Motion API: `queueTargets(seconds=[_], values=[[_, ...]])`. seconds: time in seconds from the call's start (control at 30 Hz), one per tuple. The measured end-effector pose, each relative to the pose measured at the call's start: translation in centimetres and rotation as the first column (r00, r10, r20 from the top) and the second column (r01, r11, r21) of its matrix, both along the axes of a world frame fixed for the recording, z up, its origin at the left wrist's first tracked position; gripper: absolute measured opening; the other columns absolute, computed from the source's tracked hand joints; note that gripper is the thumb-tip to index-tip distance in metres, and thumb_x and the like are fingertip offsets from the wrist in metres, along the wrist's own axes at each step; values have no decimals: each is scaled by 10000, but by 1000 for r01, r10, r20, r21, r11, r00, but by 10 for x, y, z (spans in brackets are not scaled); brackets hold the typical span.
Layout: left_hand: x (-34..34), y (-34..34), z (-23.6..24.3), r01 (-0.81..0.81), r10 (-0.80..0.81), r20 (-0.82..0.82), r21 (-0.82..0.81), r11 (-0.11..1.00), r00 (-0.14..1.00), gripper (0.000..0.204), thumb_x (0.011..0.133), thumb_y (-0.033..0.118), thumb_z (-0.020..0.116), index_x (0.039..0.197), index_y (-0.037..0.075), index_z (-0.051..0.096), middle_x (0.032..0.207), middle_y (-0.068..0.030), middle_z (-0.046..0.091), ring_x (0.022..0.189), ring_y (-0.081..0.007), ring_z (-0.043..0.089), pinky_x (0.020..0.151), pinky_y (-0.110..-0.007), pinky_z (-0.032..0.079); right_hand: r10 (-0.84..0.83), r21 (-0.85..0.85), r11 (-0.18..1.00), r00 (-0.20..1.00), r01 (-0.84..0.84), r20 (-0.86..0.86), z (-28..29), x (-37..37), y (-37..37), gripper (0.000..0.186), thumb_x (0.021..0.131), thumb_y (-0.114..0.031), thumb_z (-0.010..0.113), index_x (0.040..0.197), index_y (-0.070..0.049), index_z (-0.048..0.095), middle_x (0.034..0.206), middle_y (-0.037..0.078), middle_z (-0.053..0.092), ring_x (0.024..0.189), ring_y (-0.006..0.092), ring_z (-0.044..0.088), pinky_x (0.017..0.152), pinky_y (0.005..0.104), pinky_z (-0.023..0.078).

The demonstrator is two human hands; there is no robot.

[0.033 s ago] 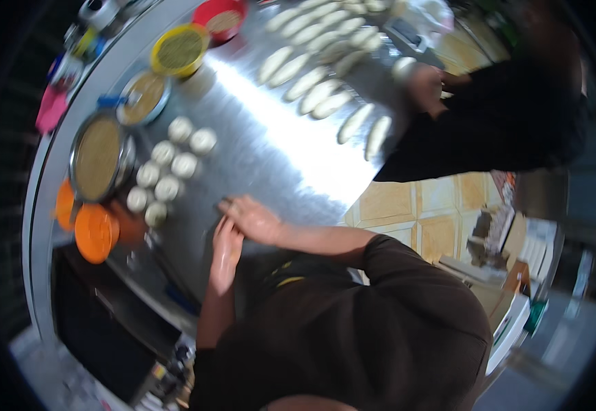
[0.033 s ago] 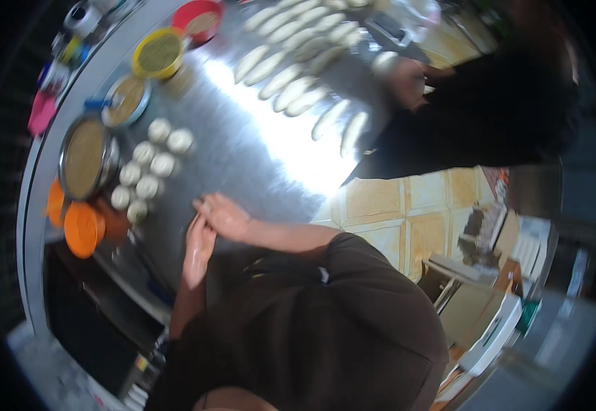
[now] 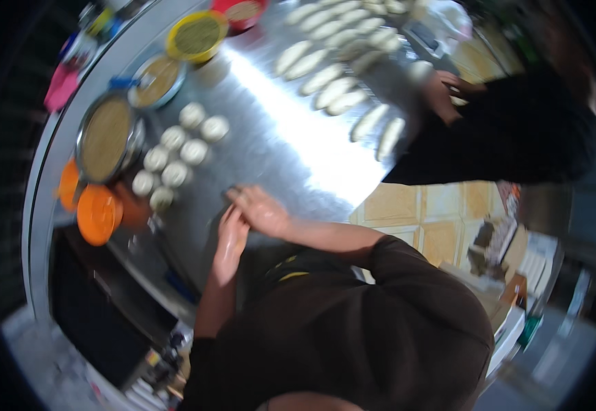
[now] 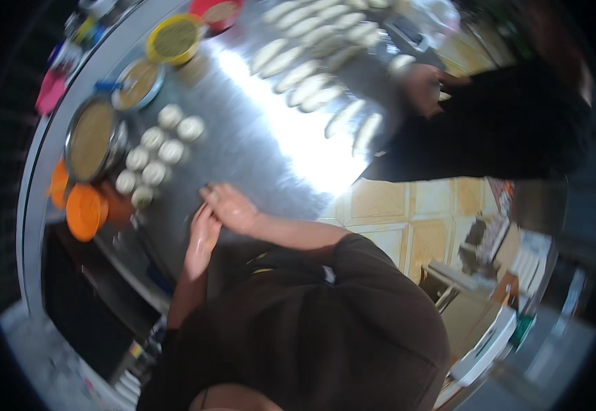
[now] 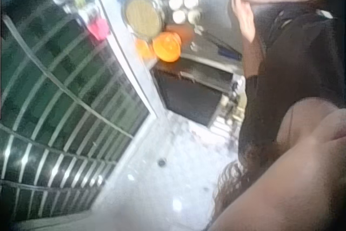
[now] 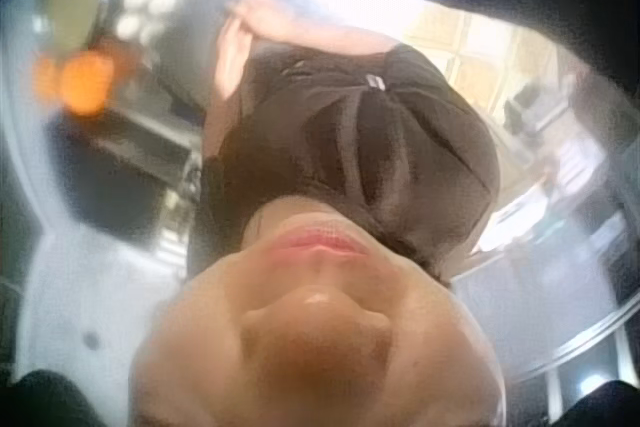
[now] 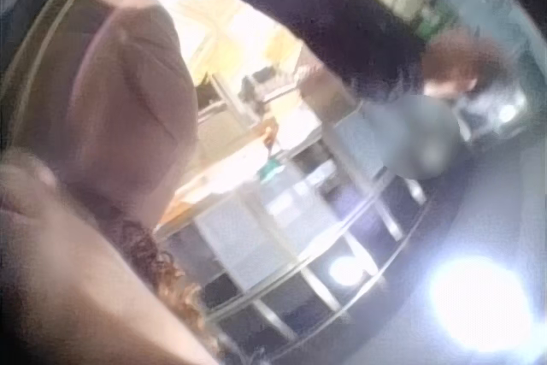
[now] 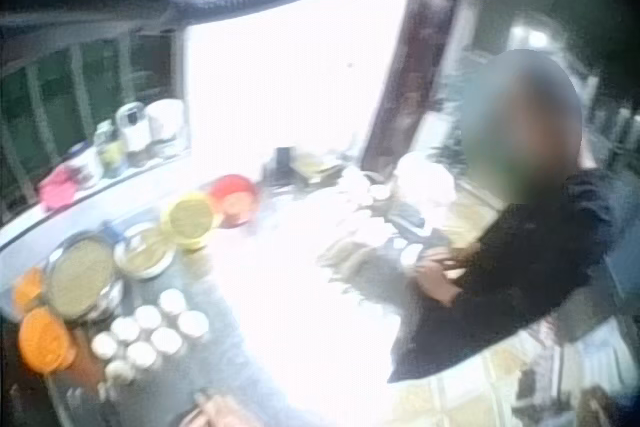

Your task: The person flattens small dough balls on a stainless steel table, scoops a green filling from a bowl, and places it onto the dough. They then fold and seal the dough around the filling to form a pastry, repeating this process continuously.

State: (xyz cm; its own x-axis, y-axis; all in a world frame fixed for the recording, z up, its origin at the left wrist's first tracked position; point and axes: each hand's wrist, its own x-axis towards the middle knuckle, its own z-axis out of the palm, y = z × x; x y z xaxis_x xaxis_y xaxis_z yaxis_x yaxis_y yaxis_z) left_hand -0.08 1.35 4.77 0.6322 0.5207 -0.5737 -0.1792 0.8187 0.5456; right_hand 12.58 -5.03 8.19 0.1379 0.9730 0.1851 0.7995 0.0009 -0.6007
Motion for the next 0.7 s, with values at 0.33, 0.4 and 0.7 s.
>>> queueTargets(seconds=[0.33,0.4,0.7], values=[[17,16,12,41,-8,-184,173,984,983,271,998,245,485,1167,53,574,997,-36,617,865,-136,605,793,-291,490,31,-64,997,970,-48,-241,-5,36,33,482,710,-33,703,1167,-13,552,1100,192,555,1038,391,536,891,425,469],[19,25,10,136,67,-415,440,888,908,306,997,252,487,1200,36,562,1010,-44,622,884,-137,612,801,-281,484,49,-6,999,981,-51,-188,-1,42,49,447,711,-32,702,1136,-11,566,1039,185,569,1002,384,550,862,421,477],[-53,46,19,209,549,-430,883,420,717,157,910,89,540,1000,-11,621,968,-153,646,852,-289,646,773,-341,498,160,72,987,951,-147,-266,11,6,112,392,724,-26,713,1098,-18,595,1017,166,586,907,346,585,770,400,506]])
